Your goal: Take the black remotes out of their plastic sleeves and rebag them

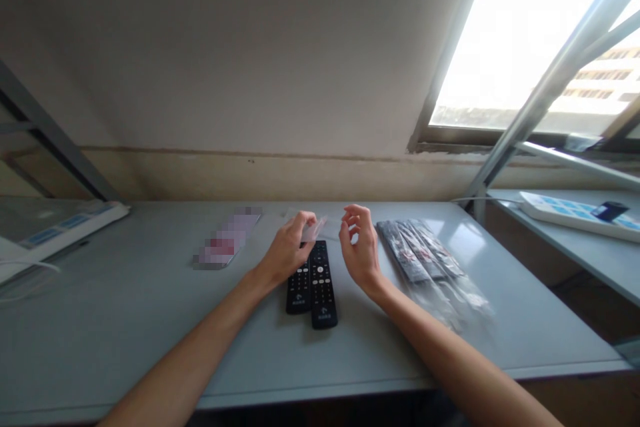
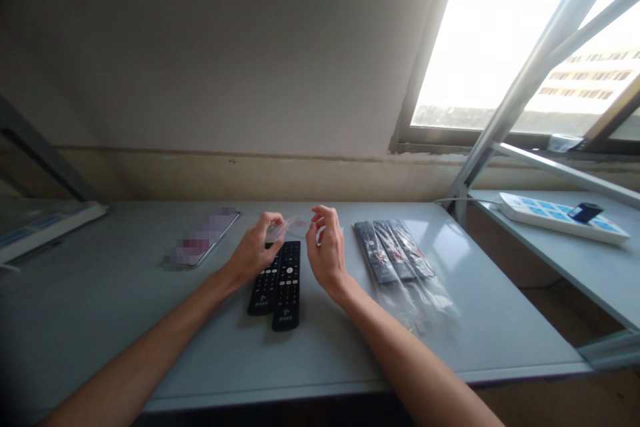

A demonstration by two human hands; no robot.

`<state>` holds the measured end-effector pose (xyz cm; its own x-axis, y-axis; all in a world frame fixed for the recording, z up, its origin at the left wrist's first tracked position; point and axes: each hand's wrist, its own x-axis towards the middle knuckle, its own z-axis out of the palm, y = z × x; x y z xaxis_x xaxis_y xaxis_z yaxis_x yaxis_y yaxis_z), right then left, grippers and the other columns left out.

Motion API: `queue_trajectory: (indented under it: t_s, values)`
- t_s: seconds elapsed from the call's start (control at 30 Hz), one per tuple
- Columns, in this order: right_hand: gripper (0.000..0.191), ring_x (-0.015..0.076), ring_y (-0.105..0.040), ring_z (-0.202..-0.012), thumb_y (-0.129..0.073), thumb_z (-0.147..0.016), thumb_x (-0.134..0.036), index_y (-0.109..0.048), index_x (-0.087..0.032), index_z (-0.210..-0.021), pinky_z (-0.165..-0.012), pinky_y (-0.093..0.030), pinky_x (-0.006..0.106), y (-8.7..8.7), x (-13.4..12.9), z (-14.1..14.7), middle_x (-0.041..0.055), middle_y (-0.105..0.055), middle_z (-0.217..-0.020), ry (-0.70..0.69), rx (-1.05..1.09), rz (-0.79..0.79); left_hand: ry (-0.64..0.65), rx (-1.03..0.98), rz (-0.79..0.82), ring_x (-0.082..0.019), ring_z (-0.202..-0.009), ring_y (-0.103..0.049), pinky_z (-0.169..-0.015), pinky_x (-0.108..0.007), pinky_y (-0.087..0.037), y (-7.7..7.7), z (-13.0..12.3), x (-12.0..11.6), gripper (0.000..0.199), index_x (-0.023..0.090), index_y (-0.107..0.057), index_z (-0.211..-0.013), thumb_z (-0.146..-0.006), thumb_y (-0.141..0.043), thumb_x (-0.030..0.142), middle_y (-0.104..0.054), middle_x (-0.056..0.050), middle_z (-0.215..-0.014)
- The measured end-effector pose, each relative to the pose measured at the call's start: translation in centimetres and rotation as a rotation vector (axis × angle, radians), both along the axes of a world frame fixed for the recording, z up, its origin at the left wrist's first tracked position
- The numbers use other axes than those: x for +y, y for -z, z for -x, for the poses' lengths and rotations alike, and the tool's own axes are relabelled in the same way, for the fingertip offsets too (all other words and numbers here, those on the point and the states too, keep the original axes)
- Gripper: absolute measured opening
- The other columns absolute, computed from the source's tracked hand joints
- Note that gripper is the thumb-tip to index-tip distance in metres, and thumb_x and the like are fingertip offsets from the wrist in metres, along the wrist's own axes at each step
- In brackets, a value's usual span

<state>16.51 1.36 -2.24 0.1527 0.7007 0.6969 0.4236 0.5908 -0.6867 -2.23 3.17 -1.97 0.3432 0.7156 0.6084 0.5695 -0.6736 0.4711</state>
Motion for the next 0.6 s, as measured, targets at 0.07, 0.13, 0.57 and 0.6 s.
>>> queue_trajectory:
  t_s: [0.07,0.13,0.57,0.6]
  values:
    - [0.028,0.0153,-0.06,-0.078,-0.046,-0.093,-0.014,-0.052,-0.021,-0.12,-0.071,-0.05,0.029,-0.5,-0.4,-0.2,0.0044,-0.062,-0.099,0.046,0.004,0.038,0.056,0.017,-0.009,-0.022,-0.111,-0.069,-0.097,-0.036,-0.054,-0.2,-0.1,-0.2,0.04,0.024,-0.051,-0.131,-0.092,-0.053,0.015,-0.07,-0.008,-0.123]
    - [0.029,0.0155,-0.06,-0.076,-0.046,-0.092,-0.014,-0.052,-0.021,-0.12,-0.071,-0.05,0.03,-1.1,-1.7,-0.4,0.0054,-0.062,-0.101,0.067,-0.025,0.108,0.107,0.043,-0.041,-0.024,-0.123,-0.065,-0.106,-0.038,-0.05,-0.7,-0.2,-0.5,0.051,0.024,-0.047,-0.14,-0.09,-0.051,0.011,-0.066,-0.01,-0.134]
    - [0.057,0.0248,-0.069,-0.078,-0.071,-0.088,-0.033,-0.047,-0.024,-0.138,-0.073,-0.052,0.035,0.3,-11.3,-0.5,0.0056,-0.071,-0.094,-0.102,-0.583,0.539,0.127,0.115,-0.117,-0.024,-0.104,-0.066,-0.096,-0.039,-0.05,-1.1,-0.9,-1.0,0.018,0.024,-0.061,-0.119,-0.106,-0.048,0.026,-0.072,-0.006,-0.11]
    - [0.057,0.0251,-0.069,-0.078,-0.07,-0.087,-0.03,-0.048,-0.023,-0.139,-0.072,-0.051,0.035,0.2,-11.2,-0.5,0.0052,-0.071,-0.091,-0.108,-0.599,0.565,0.13,0.125,-0.128,-0.024,-0.106,-0.065,-0.098,-0.04,-0.049,-1.3,-0.9,-1.0,0.022,0.023,-0.06,-0.123,-0.107,-0.045,0.024,-0.071,-0.007,-0.111]
